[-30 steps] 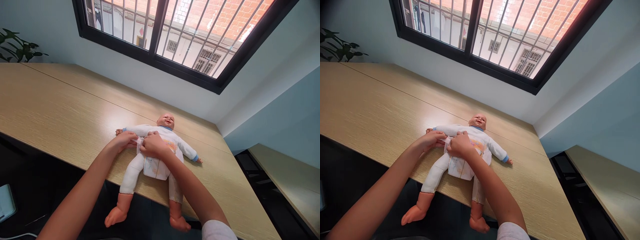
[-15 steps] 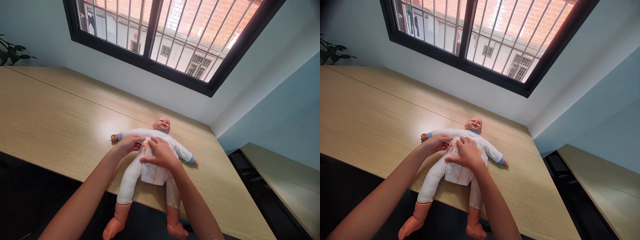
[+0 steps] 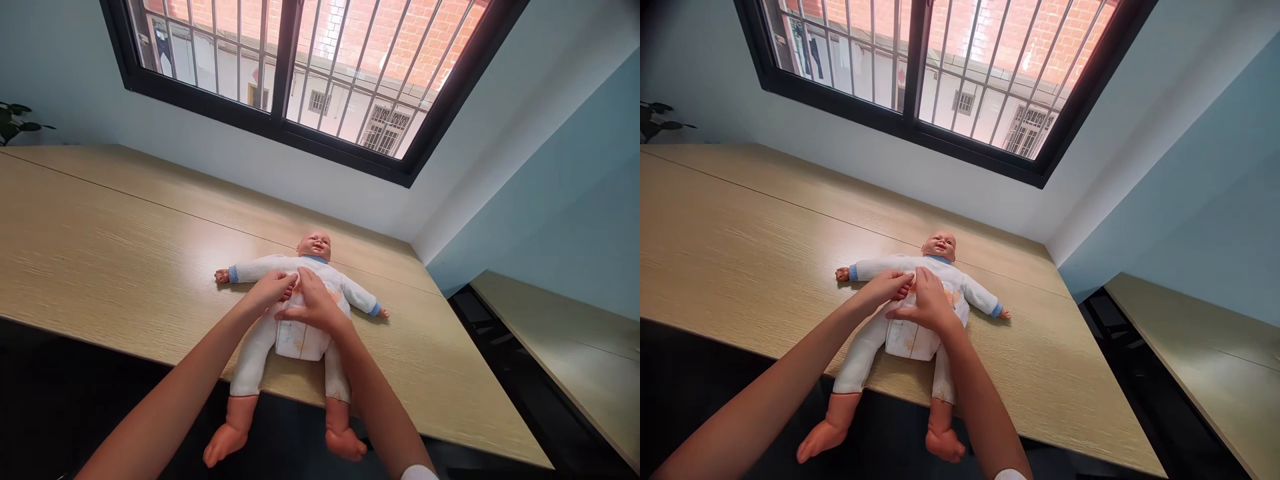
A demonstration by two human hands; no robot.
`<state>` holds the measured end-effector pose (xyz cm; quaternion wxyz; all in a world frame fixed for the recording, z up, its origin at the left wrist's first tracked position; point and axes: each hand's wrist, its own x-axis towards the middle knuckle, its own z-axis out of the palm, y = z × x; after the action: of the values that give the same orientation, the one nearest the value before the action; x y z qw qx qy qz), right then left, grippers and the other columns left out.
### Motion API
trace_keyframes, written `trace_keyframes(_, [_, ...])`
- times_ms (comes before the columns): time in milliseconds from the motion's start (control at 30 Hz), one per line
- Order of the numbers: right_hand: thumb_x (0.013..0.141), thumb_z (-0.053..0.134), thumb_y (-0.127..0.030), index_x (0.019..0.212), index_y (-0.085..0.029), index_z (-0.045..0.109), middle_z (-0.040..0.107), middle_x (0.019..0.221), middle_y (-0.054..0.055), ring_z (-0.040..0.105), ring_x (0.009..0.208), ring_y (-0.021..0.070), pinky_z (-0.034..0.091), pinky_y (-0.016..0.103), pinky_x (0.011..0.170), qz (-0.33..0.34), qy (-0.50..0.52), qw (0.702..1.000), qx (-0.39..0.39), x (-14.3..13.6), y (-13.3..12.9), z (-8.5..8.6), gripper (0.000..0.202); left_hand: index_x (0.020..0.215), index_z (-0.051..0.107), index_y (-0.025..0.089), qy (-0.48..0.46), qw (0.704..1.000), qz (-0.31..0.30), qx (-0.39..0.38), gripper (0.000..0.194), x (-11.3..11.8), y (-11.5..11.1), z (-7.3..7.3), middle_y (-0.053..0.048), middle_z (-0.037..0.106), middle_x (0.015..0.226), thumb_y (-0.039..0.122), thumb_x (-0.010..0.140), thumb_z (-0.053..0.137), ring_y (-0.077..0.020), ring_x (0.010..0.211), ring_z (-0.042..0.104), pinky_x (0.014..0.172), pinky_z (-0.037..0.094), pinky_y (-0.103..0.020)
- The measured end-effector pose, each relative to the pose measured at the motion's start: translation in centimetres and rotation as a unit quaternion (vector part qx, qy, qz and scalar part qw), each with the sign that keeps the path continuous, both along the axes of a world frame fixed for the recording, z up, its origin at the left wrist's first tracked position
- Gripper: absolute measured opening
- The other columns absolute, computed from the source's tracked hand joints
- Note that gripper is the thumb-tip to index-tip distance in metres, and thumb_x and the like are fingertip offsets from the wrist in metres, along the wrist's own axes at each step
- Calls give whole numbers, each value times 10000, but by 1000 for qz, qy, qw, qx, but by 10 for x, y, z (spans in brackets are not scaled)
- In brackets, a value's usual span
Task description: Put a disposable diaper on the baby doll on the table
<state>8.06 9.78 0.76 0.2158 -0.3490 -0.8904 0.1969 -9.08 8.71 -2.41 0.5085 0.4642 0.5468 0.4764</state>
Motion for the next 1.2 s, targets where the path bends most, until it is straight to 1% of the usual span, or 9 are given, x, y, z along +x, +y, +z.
trace_keyframes(100, [842,789,-572,1460,-211,535,568,1521,147,536,1423,312,438,460,1184,-47,96,993,-54,30,3,0,760,775,687,183,65,996,-22,63,325,3,-15,2,-52,665,760,492,854,624,-208,716,602,666,467,-311])
trace_keyframes(300, [884,675,-469,1173,-179,667,741,1203,150,699,1132,303,541,416,989,-302,141,941,-66,98,8,-24,410,1155,737,163,278,943,-3,185,352,24,-48,7,-172,672,1283,389,910,626,-369,1206,588,1079,429,-455])
trace_keyframes(400, [883,642,-492,957,-199,690,762,968,100,721,909,274,558,364,816,-348,112,924,-114,121,9,-43,306,1416,629,156,428,872,-14,235,510,35,-60,-2,-186,555,1542,449,1012,524,-398,1395,492,1185,353,-494])
trace_keyframes(533, [866,653,-489,726,-207,640,713,789,80,695,813,258,539,327,695,-342,123,913,-184,140,17,-56,315,1488,576,154,491,839,-48,230,552,33,-65,-12,-181,506,1613,481,1061,449,-386,1442,473,1212,309,-479])
trace_keyframes(633, [906,592,-451,765,-190,665,728,787,80,694,713,200,534,276,598,-301,151,909,-246,146,25,-57,306,1427,621,167,512,830,-67,212,527,27,-62,-6,-185,554,1570,500,1055,455,-401,1395,513,1175,342,-477])
trace_keyframes(800, [852,626,-324,896,-165,724,756,792,78,683,612,165,491,227,485,-242,181,911,-279,145,33,-64,192,1117,730,159,537,818,-25,205,345,46,-53,31,-205,734,1168,389,1016,494,-430,1213,599,1071,413,-504])
trace_keyframes(900, [804,673,-283,978,-161,749,772,826,71,700,660,197,525,259,524,-224,191,926,-236,142,34,-73,226,1124,747,197,447,841,-124,279,289,72,-34,47,-153,730,1209,319,999,517,-374,1239,603,1081,414,-437])
trace_keyframes(1033, [781,726,-255,1110,-165,777,798,1103,94,739,916,248,597,335,781,-194,181,950,-164,140,36,-81,345,1046,790,168,405,854,-203,256,237,99,17,45,-145,743,1056,292,871,688,-341,1035,652,912,456,-376])
trace_keyframes(1200, [770,784,-270,1235,-201,760,748,1283,93,690,1112,260,526,337,958,-174,114,973,-102,142,36,-81,471,666,744,191,429,836,-287,188,201,108,72,33,-9,629,616,189,525,887,-201,632,538,692,392,-293])
